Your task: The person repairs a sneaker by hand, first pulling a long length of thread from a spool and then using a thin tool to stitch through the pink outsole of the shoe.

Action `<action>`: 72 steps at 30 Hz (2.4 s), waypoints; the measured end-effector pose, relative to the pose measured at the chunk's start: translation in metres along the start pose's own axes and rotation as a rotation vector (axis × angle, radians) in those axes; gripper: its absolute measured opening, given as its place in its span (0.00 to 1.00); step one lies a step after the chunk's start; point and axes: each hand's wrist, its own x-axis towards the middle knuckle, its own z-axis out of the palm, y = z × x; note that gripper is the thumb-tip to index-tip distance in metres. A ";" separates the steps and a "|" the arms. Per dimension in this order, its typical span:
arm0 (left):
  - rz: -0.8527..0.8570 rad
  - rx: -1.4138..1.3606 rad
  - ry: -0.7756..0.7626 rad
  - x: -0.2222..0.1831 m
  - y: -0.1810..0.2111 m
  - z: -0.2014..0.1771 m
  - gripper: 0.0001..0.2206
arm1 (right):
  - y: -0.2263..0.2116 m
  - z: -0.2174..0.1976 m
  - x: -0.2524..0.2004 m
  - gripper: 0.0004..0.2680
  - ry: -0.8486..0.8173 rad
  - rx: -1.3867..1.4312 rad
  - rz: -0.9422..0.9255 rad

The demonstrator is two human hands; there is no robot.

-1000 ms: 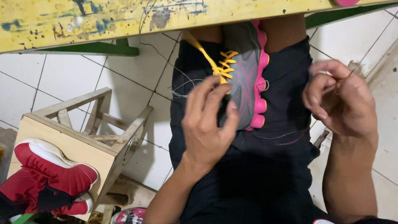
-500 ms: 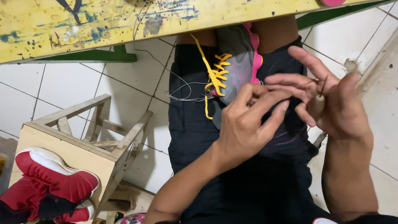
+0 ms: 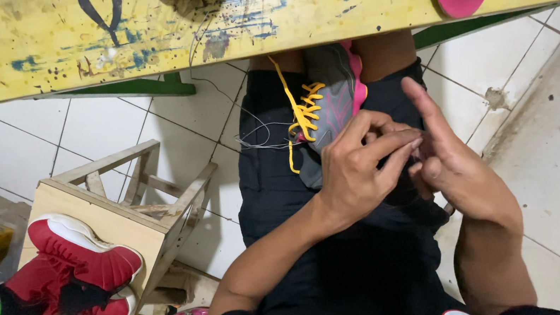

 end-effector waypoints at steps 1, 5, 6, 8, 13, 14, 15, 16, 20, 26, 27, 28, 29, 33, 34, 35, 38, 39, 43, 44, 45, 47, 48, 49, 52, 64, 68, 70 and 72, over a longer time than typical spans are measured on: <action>0.001 -0.002 -0.004 0.001 0.002 -0.001 0.05 | -0.002 0.000 -0.002 0.43 0.004 0.002 0.001; -0.191 -0.310 0.013 0.003 0.000 -0.003 0.03 | -0.016 0.001 -0.007 0.29 0.148 -0.280 0.104; -0.324 -0.361 0.013 0.003 -0.003 -0.002 0.02 | -0.021 0.001 -0.009 0.25 0.191 -0.328 0.160; -0.407 -0.499 0.015 0.002 -0.009 -0.002 0.03 | -0.015 -0.009 -0.015 0.25 0.205 -0.187 0.135; -0.477 -0.695 0.013 -0.001 -0.009 -0.005 0.04 | -0.022 -0.010 -0.019 0.19 0.583 -0.372 0.119; -0.480 -0.725 0.001 -0.001 -0.007 -0.005 0.04 | -0.018 -0.014 -0.018 0.14 0.575 -0.416 0.132; -0.481 -0.758 -0.013 -0.001 -0.005 -0.004 0.04 | -0.014 -0.018 -0.018 0.14 0.571 -0.462 0.146; -0.481 -0.761 -0.018 -0.002 -0.004 -0.002 0.04 | -0.011 -0.018 -0.016 0.14 0.576 -0.462 0.149; -0.475 -0.772 0.032 -0.004 -0.007 0.000 0.04 | 0.018 -0.032 -0.002 0.25 0.636 0.222 0.180; -0.481 -0.749 0.055 -0.006 -0.009 0.006 0.04 | 0.045 -0.027 0.000 0.16 0.423 0.962 -0.042; -0.480 -0.747 0.046 -0.008 -0.008 0.007 0.04 | 0.049 -0.020 0.000 0.10 0.444 0.813 -0.126; -0.483 -0.748 0.044 -0.011 -0.008 0.008 0.04 | 0.041 -0.011 -0.003 0.10 0.447 0.813 -0.123; -0.509 -0.756 0.015 -0.013 -0.007 0.009 0.04 | 0.031 -0.002 -0.005 0.09 0.463 0.506 -0.102; -0.593 -0.940 0.030 -0.023 -0.013 0.017 0.07 | 0.036 0.007 0.001 0.07 0.473 -0.087 -0.267; -0.595 -0.940 0.033 -0.027 -0.018 0.017 0.07 | 0.042 0.009 0.004 0.07 0.470 -0.086 -0.265; -0.606 -0.944 0.021 -0.031 -0.023 0.017 0.07 | 0.049 0.012 0.006 0.07 0.490 -0.001 -0.279; -0.618 -0.930 0.009 -0.039 -0.032 0.015 0.08 | 0.054 0.013 0.012 0.06 0.457 0.101 -0.260; -0.614 -0.910 0.006 -0.041 -0.035 0.013 0.08 | 0.054 0.014 0.014 0.04 0.407 0.118 -0.235; -0.510 -0.617 -0.021 -0.038 -0.013 -0.016 0.08 | 0.051 0.015 0.013 0.04 0.364 0.343 -0.172; -0.440 -0.481 0.040 -0.042 -0.012 -0.020 0.07 | 0.054 0.012 0.013 0.04 0.382 0.288 -0.132; -0.367 -0.345 0.100 -0.044 -0.012 -0.023 0.07 | 0.056 0.009 0.014 0.04 0.400 0.232 -0.095; -0.330 -0.246 0.140 -0.053 -0.026 -0.028 0.06 | 0.058 0.003 0.019 0.03 0.415 0.056 -0.059; -0.293 -0.149 0.177 -0.058 -0.032 -0.030 0.05 | 0.059 0.001 0.020 0.03 0.429 -0.119 -0.021; -0.295 -0.151 0.176 -0.057 -0.035 -0.034 0.05 | 0.056 0.003 0.020 0.03 0.430 -0.120 -0.019; -0.259 -0.066 0.188 -0.055 -0.043 -0.042 0.07 | 0.051 0.011 0.020 0.07 0.416 -0.085 0.002; -0.405 -0.027 0.049 -0.050 -0.062 -0.051 0.09 | 0.069 0.021 0.029 0.09 0.601 -0.347 -0.313; -0.435 0.000 -0.074 -0.055 -0.076 -0.048 0.08 | 0.075 0.025 0.028 0.10 0.657 -0.582 -0.346; -0.427 0.019 -0.079 -0.056 -0.079 -0.047 0.07 | 0.078 0.024 0.030 0.10 0.655 -0.629 -0.345; -0.423 -0.007 -0.069 -0.051 -0.072 -0.051 0.05 | 0.083 0.023 0.032 0.10 0.575 -0.729 -0.363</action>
